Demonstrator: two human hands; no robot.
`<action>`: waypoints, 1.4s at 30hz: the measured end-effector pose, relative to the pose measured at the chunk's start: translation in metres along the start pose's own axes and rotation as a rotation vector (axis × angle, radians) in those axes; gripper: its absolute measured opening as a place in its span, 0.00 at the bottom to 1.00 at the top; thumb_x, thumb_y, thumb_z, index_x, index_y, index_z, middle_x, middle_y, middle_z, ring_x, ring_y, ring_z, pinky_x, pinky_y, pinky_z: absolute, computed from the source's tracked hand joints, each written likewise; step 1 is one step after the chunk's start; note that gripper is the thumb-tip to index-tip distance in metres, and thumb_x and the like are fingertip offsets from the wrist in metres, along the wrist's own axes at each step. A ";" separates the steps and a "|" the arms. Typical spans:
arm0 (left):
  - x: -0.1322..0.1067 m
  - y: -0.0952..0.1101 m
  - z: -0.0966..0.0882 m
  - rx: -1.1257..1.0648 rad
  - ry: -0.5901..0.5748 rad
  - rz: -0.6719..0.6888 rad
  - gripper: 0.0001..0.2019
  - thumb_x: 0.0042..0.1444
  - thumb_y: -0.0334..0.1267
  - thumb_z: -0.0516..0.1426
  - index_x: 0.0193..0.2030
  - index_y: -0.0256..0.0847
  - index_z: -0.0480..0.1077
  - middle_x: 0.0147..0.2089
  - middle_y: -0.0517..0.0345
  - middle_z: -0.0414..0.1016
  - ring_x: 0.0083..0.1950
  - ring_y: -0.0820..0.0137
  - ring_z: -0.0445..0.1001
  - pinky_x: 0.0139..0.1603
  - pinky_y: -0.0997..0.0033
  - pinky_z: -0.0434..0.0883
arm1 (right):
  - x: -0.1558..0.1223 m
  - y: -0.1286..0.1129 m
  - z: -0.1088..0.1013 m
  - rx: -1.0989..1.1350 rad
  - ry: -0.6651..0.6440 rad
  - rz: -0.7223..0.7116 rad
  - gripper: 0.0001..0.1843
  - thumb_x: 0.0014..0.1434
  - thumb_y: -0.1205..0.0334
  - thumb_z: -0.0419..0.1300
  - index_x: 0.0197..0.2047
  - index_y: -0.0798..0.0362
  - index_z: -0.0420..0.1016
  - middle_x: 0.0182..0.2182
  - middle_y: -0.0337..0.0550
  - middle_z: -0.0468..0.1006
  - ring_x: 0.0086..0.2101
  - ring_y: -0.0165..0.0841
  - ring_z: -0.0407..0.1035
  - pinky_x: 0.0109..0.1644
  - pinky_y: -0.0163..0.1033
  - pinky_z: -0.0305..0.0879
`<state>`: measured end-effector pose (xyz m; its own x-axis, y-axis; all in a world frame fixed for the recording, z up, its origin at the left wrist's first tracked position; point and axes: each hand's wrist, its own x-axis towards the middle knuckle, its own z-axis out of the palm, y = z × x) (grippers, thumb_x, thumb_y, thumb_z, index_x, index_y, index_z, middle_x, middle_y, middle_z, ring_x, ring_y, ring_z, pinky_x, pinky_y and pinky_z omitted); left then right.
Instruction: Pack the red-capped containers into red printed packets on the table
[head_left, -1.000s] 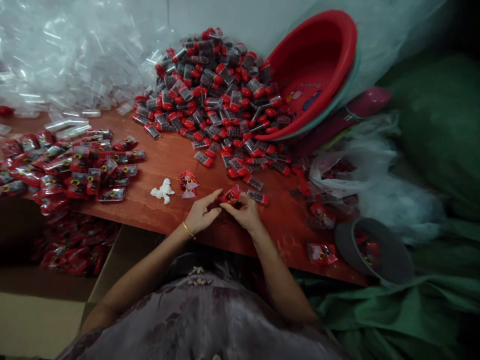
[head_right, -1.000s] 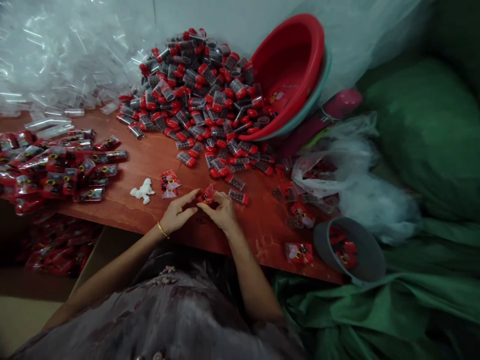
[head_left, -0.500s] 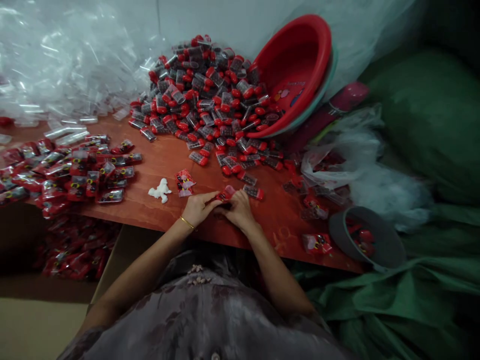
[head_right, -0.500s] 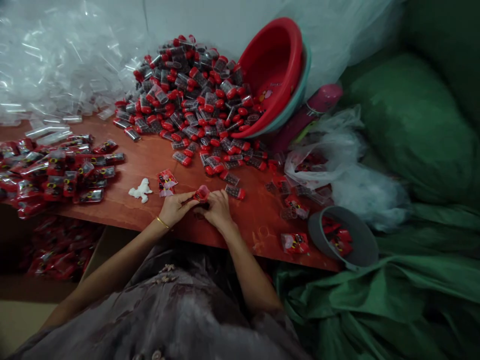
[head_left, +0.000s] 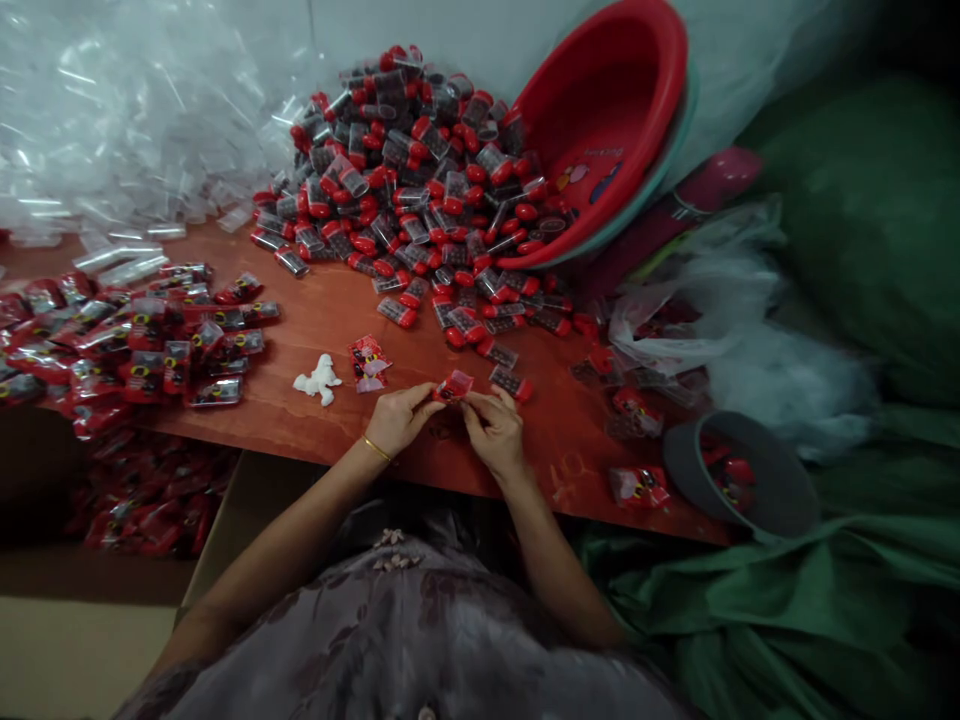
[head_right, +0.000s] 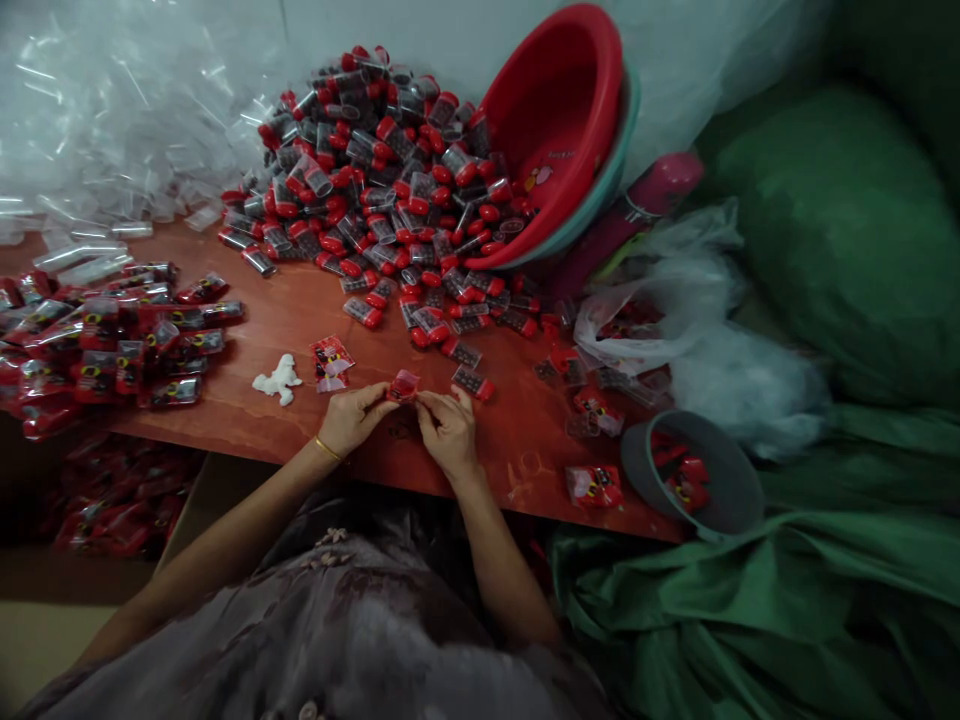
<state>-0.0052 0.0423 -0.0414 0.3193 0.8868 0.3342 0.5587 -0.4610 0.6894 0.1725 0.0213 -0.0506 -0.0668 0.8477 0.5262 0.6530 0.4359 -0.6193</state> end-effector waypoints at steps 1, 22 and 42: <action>0.000 0.000 0.001 0.009 0.007 0.003 0.11 0.58 0.42 0.55 0.44 0.41 0.73 0.37 0.56 0.80 0.35 0.70 0.77 0.37 0.75 0.70 | 0.000 -0.003 -0.001 -0.030 0.003 -0.003 0.08 0.59 0.63 0.55 0.35 0.48 0.77 0.33 0.42 0.82 0.34 0.35 0.75 0.57 0.53 0.56; -0.003 -0.004 0.008 0.026 -0.030 -0.041 0.11 0.59 0.38 0.54 0.46 0.40 0.71 0.41 0.54 0.79 0.41 0.68 0.77 0.43 0.71 0.73 | 0.025 0.000 -0.001 0.052 -0.229 -0.064 0.13 0.57 0.53 0.59 0.44 0.50 0.72 0.40 0.45 0.77 0.41 0.38 0.70 0.50 0.47 0.64; -0.005 -0.003 0.015 0.158 -0.085 -0.044 0.09 0.59 0.38 0.53 0.42 0.40 0.71 0.40 0.55 0.79 0.39 0.68 0.77 0.60 0.57 0.64 | 0.032 0.012 0.013 0.139 -0.164 -0.078 0.15 0.50 0.47 0.64 0.24 0.49 0.72 0.26 0.39 0.75 0.32 0.36 0.68 0.46 0.48 0.63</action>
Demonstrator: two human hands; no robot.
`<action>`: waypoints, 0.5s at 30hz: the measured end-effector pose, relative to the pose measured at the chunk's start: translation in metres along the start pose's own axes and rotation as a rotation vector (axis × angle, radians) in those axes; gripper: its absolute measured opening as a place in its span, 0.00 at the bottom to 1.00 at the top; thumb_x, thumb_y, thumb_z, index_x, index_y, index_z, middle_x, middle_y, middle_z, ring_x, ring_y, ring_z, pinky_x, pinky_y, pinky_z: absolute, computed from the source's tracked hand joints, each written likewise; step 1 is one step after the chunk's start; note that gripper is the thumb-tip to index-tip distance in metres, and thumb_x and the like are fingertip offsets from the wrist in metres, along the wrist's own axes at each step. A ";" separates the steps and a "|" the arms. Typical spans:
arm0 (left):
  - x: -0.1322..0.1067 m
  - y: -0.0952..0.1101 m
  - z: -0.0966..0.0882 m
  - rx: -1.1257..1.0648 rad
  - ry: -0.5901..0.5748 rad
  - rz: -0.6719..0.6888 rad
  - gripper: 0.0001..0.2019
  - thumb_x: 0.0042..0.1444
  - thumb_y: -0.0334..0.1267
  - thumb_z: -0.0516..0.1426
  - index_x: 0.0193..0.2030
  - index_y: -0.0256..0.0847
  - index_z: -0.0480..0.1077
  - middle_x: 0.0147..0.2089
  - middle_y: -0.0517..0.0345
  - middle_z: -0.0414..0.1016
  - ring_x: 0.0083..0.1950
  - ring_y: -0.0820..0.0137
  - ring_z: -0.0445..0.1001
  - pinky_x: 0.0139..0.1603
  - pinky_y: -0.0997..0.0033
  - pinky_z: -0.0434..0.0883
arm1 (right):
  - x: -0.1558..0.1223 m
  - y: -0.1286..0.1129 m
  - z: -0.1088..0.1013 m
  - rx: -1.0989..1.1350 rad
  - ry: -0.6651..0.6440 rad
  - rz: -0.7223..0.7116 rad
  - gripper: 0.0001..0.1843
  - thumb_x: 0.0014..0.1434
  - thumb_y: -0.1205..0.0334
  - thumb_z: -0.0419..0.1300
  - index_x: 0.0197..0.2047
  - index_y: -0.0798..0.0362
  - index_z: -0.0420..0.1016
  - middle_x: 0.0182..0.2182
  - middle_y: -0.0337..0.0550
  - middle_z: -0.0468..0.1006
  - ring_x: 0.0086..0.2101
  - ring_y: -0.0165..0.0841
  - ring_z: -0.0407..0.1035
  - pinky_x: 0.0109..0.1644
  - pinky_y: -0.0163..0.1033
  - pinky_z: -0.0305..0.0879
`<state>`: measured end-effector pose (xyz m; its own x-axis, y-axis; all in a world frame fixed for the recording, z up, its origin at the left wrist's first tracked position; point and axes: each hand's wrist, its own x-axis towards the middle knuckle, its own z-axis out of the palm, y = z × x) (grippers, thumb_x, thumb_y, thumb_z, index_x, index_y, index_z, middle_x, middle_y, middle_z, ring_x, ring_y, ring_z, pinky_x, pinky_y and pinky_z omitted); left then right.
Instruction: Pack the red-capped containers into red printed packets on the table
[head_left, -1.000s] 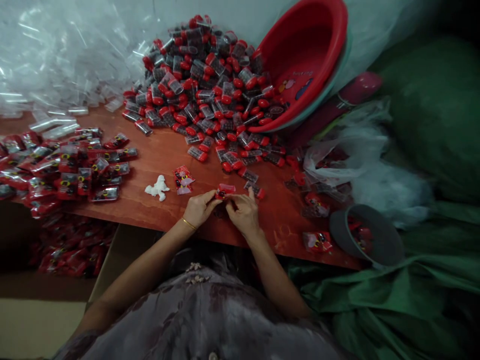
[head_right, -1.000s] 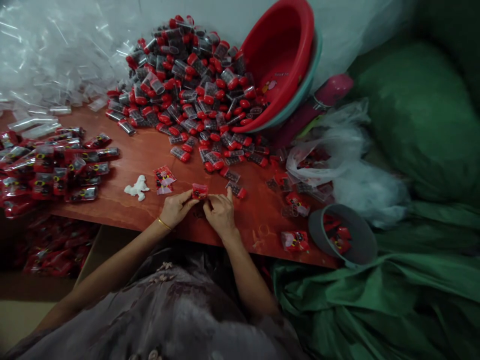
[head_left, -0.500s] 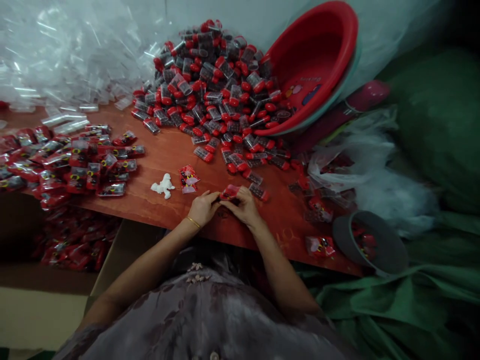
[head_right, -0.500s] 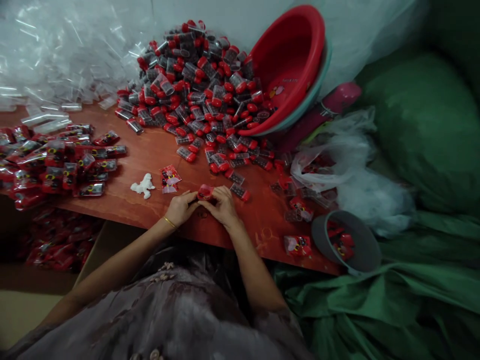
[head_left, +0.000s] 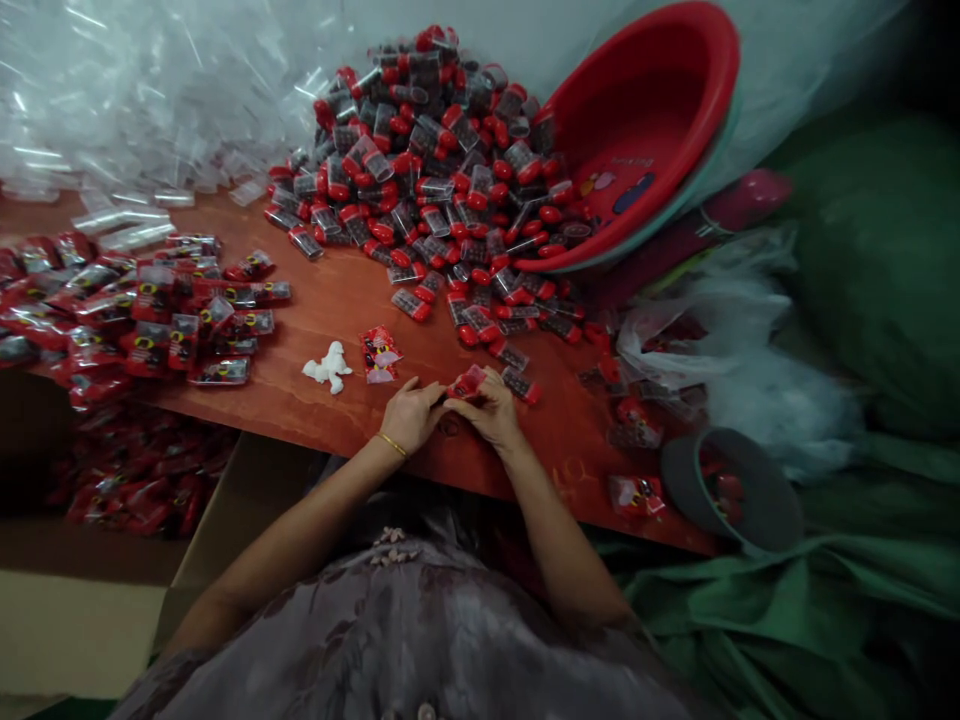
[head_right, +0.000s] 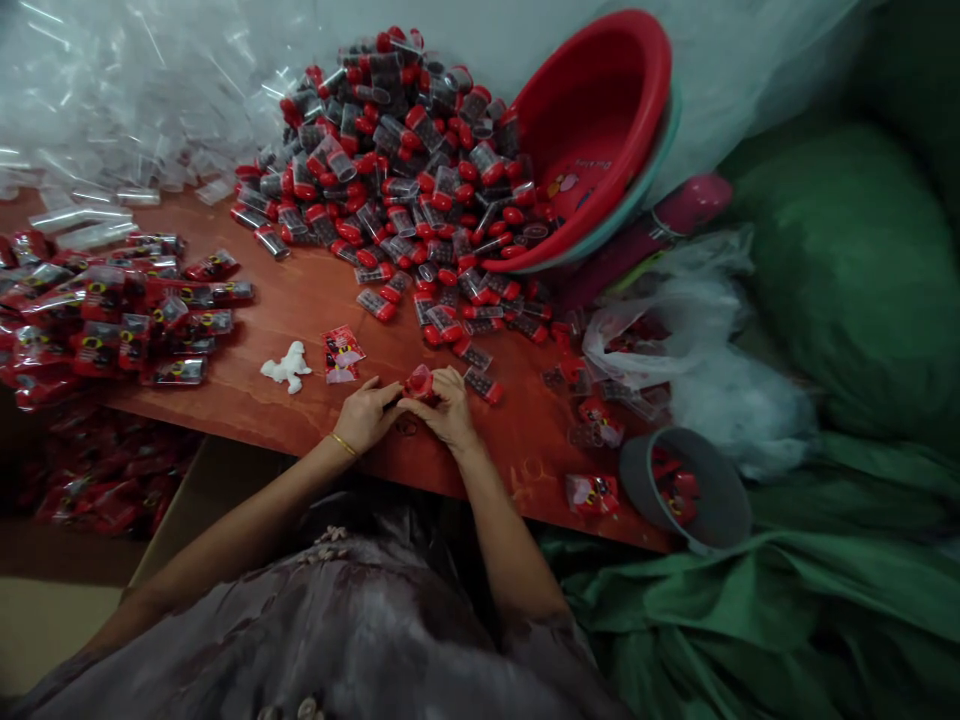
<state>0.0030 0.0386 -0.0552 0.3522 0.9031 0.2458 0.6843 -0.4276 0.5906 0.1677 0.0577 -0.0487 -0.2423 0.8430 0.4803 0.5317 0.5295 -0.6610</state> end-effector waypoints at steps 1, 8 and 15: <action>-0.001 -0.001 0.000 -0.024 0.001 -0.005 0.09 0.59 0.37 0.53 0.42 0.40 0.71 0.41 0.54 0.79 0.39 0.67 0.78 0.61 0.56 0.64 | -0.002 0.003 0.002 -0.004 -0.001 0.012 0.16 0.51 0.46 0.63 0.23 0.49 0.72 0.25 0.38 0.75 0.32 0.36 0.67 0.46 0.48 0.63; 0.008 -0.003 -0.012 -0.321 0.047 0.004 0.29 0.50 0.41 0.60 0.59 0.38 0.62 0.60 0.45 0.67 0.60 0.60 0.67 0.59 0.59 0.65 | -0.011 0.014 0.012 -0.064 -0.031 0.056 0.14 0.54 0.46 0.60 0.27 0.48 0.74 0.27 0.38 0.76 0.36 0.36 0.69 0.56 0.53 0.55; 0.027 0.000 -0.023 -0.240 -0.048 -0.013 0.11 0.55 0.37 0.57 0.44 0.37 0.72 0.40 0.52 0.79 0.42 0.65 0.77 0.43 0.67 0.72 | -0.021 -0.001 0.000 -0.081 0.063 0.117 0.10 0.58 0.55 0.56 0.40 0.48 0.74 0.35 0.42 0.79 0.35 0.36 0.71 0.51 0.49 0.61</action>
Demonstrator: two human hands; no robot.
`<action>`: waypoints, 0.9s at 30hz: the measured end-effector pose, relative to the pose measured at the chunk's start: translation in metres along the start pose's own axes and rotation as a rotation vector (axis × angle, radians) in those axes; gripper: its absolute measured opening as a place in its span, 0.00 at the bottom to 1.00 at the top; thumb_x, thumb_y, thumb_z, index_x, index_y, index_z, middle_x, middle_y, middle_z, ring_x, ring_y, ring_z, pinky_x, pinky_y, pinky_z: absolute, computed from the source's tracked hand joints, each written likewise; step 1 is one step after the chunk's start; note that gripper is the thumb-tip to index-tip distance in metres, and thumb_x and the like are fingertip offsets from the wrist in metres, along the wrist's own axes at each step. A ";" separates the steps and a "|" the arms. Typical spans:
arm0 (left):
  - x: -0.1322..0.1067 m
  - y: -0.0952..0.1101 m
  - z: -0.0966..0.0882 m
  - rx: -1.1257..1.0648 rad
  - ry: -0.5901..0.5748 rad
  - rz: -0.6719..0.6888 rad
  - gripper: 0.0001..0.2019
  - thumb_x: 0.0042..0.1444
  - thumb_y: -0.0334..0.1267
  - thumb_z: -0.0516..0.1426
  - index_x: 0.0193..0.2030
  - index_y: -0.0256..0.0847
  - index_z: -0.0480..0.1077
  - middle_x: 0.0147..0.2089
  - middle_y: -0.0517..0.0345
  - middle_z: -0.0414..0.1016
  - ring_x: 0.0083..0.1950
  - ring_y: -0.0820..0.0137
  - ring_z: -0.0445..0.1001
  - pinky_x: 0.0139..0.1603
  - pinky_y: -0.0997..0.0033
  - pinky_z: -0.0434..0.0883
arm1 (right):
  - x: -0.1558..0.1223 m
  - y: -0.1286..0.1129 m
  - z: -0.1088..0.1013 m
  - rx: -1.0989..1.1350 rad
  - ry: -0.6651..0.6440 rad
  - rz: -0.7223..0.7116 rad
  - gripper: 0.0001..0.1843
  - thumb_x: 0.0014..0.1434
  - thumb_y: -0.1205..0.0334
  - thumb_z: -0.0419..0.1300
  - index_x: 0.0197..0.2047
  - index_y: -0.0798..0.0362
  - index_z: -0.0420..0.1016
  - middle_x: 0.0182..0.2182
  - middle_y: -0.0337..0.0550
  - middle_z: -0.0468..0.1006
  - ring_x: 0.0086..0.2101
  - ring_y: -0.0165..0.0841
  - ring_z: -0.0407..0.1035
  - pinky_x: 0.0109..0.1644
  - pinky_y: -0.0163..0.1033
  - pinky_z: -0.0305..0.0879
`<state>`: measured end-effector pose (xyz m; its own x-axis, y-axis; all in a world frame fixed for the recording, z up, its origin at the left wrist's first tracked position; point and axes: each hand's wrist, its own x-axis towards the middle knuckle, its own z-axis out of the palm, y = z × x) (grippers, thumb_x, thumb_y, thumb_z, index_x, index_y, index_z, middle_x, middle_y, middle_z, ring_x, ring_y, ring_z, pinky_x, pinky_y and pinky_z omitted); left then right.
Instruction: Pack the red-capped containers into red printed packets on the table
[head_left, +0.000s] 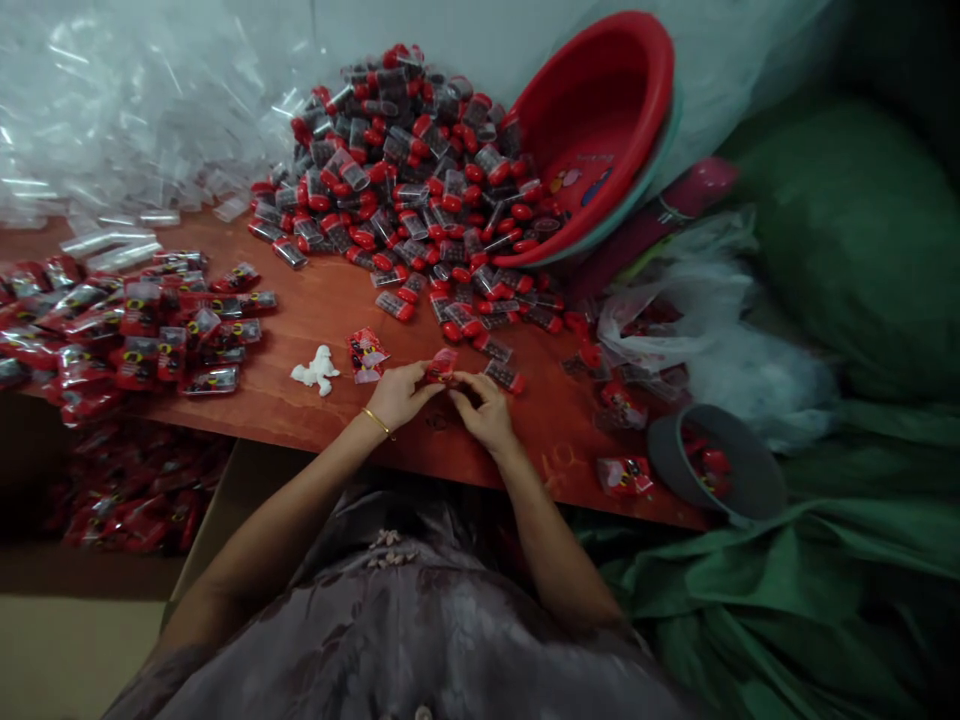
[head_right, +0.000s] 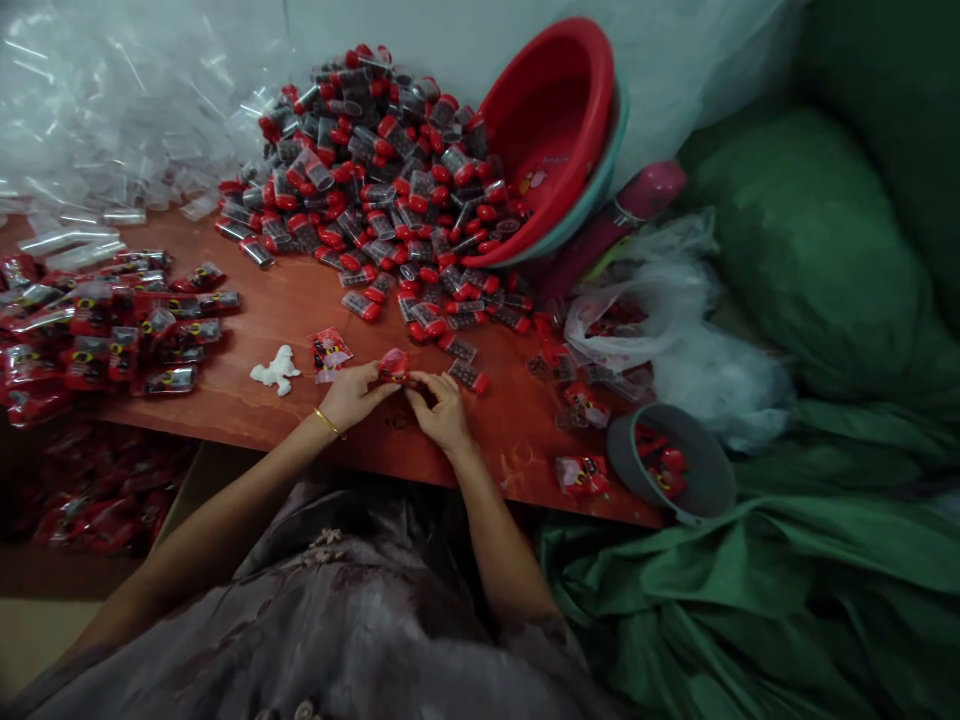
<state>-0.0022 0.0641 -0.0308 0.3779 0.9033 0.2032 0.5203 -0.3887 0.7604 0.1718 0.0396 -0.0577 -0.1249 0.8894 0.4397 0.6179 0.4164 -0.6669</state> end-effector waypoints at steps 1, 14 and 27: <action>0.000 0.000 0.000 0.008 0.003 -0.003 0.10 0.55 0.37 0.57 0.43 0.37 0.72 0.39 0.52 0.79 0.41 0.65 0.77 0.42 0.67 0.72 | -0.001 -0.002 -0.003 0.013 0.035 0.003 0.10 0.59 0.57 0.54 0.41 0.48 0.74 0.35 0.42 0.80 0.34 0.36 0.71 0.50 0.48 0.63; -0.003 0.003 -0.001 0.053 -0.018 -0.025 0.10 0.55 0.37 0.56 0.41 0.36 0.74 0.38 0.52 0.79 0.39 0.66 0.77 0.40 0.69 0.71 | 0.007 -0.013 -0.002 -0.171 0.184 -0.076 0.06 0.56 0.64 0.54 0.29 0.50 0.69 0.24 0.39 0.76 0.28 0.33 0.70 0.52 0.48 0.60; -0.002 0.004 -0.001 0.046 -0.037 -0.005 0.09 0.56 0.37 0.55 0.40 0.37 0.73 0.35 0.54 0.78 0.36 0.67 0.76 0.38 0.70 0.70 | 0.012 -0.003 0.001 -0.084 0.062 -0.097 0.04 0.50 0.66 0.53 0.27 0.48 0.63 0.21 0.36 0.71 0.25 0.32 0.66 0.50 0.45 0.64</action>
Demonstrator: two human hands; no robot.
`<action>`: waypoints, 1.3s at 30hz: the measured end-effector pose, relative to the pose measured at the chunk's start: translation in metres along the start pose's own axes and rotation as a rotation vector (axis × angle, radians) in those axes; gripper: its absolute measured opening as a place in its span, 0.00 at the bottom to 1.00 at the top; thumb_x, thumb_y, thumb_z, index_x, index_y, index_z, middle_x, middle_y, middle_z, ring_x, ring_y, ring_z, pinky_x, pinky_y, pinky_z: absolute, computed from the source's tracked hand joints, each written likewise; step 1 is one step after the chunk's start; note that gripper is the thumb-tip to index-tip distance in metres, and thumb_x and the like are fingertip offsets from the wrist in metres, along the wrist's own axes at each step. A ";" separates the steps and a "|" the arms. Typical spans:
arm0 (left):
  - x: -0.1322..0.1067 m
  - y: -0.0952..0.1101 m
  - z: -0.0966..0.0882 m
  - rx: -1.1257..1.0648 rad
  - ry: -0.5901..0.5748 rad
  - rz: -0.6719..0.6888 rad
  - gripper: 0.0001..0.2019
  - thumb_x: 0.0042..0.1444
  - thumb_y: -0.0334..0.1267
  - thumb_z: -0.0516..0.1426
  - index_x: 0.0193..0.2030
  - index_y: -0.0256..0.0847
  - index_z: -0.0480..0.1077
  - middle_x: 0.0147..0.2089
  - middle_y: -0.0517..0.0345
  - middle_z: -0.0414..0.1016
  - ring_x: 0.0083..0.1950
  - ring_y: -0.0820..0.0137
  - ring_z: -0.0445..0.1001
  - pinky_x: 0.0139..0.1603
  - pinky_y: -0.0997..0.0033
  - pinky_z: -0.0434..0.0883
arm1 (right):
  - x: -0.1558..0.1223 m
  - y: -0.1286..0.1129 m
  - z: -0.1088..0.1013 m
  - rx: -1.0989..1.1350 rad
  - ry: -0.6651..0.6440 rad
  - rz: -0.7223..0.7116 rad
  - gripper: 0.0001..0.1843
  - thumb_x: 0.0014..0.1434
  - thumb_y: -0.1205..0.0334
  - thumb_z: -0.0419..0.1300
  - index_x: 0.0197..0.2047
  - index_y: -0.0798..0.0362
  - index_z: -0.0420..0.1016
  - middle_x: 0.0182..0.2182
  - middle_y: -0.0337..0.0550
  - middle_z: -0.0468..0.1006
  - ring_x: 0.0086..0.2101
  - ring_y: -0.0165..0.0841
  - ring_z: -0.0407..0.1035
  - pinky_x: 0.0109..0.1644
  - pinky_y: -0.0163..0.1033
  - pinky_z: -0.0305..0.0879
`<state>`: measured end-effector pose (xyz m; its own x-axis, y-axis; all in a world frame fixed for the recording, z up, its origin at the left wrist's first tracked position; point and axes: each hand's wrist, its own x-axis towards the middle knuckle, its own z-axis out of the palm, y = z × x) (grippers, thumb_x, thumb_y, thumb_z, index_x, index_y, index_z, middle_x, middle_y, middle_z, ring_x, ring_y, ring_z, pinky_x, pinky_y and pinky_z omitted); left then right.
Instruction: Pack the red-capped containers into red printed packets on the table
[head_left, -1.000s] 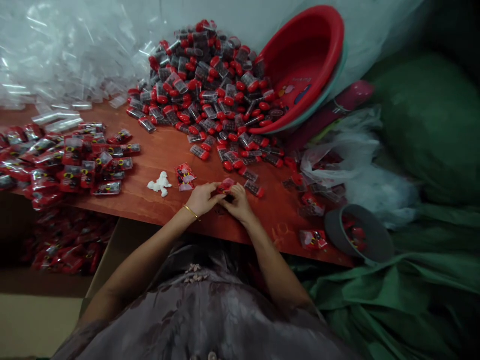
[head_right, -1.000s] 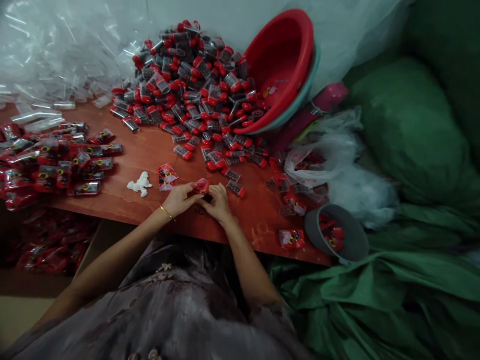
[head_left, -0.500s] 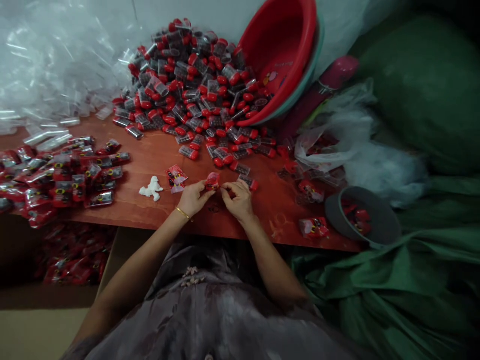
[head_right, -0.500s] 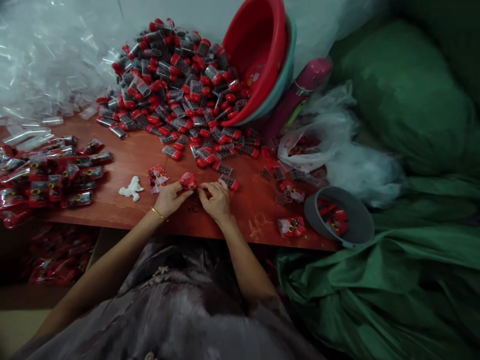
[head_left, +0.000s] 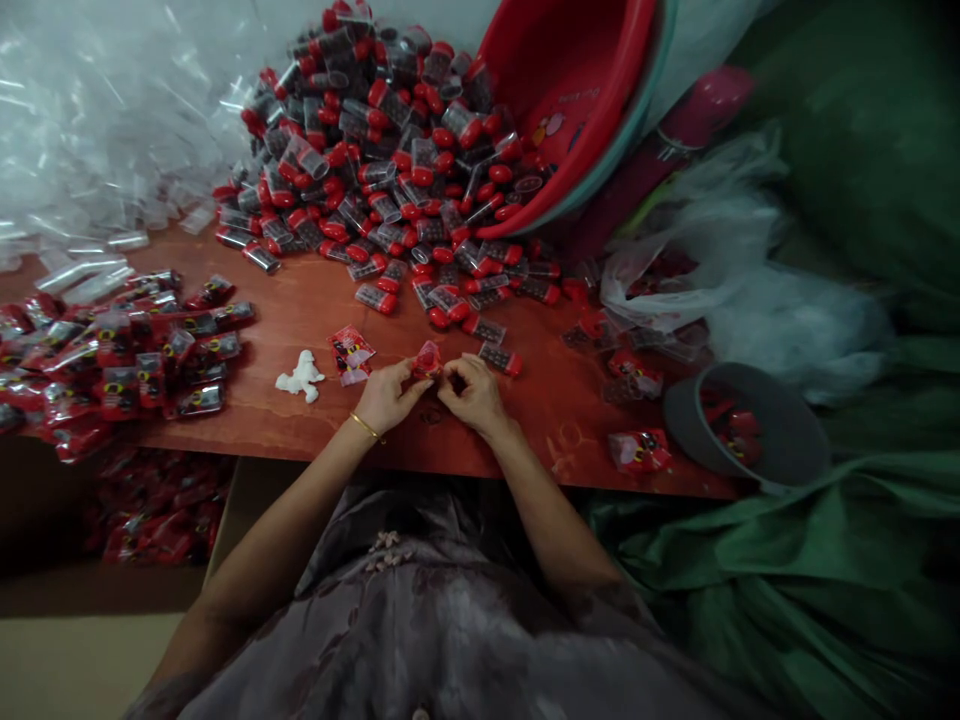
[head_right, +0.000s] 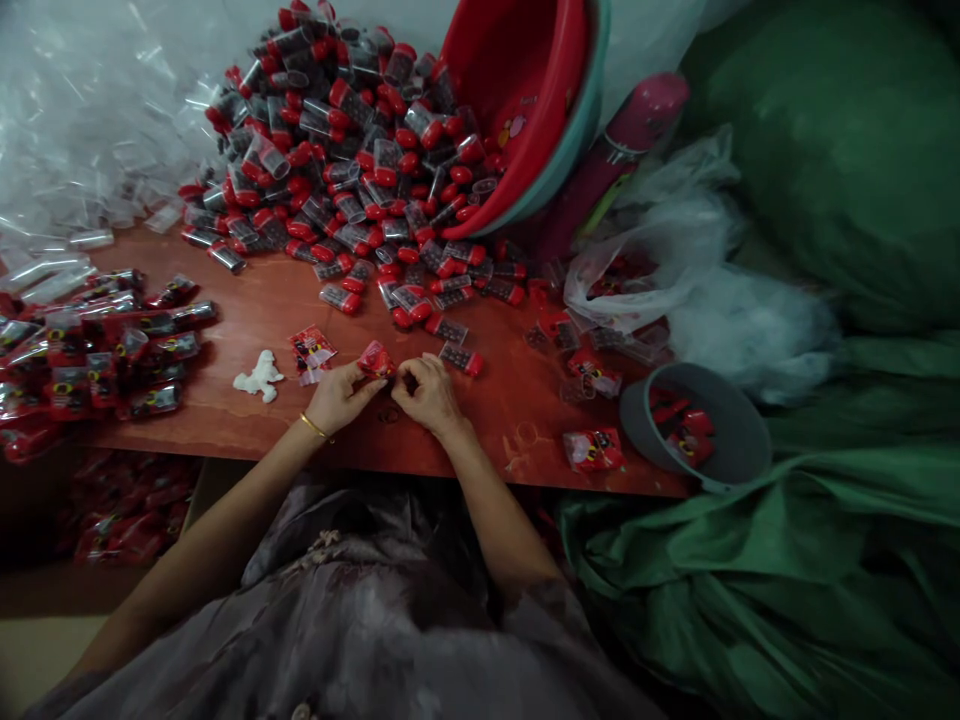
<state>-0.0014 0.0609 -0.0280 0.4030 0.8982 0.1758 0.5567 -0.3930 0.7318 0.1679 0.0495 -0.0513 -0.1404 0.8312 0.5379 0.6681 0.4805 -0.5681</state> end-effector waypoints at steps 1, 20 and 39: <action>0.000 0.000 0.000 0.002 -0.001 0.000 0.09 0.56 0.37 0.55 0.39 0.37 0.73 0.34 0.54 0.78 0.35 0.67 0.75 0.37 0.70 0.70 | -0.002 0.000 0.000 0.005 -0.008 0.015 0.03 0.51 0.66 0.53 0.27 0.48 0.64 0.22 0.36 0.71 0.26 0.32 0.66 0.52 0.46 0.63; 0.000 -0.019 0.011 0.066 -0.003 0.069 0.09 0.57 0.40 0.54 0.41 0.42 0.74 0.39 0.56 0.79 0.47 0.65 0.75 0.64 0.54 0.58 | -0.010 0.008 -0.005 0.044 -0.083 0.079 0.09 0.60 0.58 0.54 0.36 0.47 0.76 0.28 0.37 0.79 0.28 0.30 0.70 0.57 0.52 0.57; 0.000 -0.017 0.011 0.056 -0.003 0.058 0.10 0.57 0.38 0.54 0.41 0.41 0.75 0.38 0.56 0.79 0.46 0.65 0.75 0.64 0.55 0.58 | 0.003 -0.007 -0.016 -0.164 0.001 -0.101 0.08 0.58 0.64 0.54 0.29 0.49 0.72 0.21 0.36 0.74 0.25 0.31 0.67 0.60 0.55 0.55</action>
<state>-0.0034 0.0653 -0.0478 0.4379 0.8729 0.2152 0.5722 -0.4552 0.6822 0.1744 0.0442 -0.0360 -0.2123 0.7809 0.5875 0.7608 0.5094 -0.4022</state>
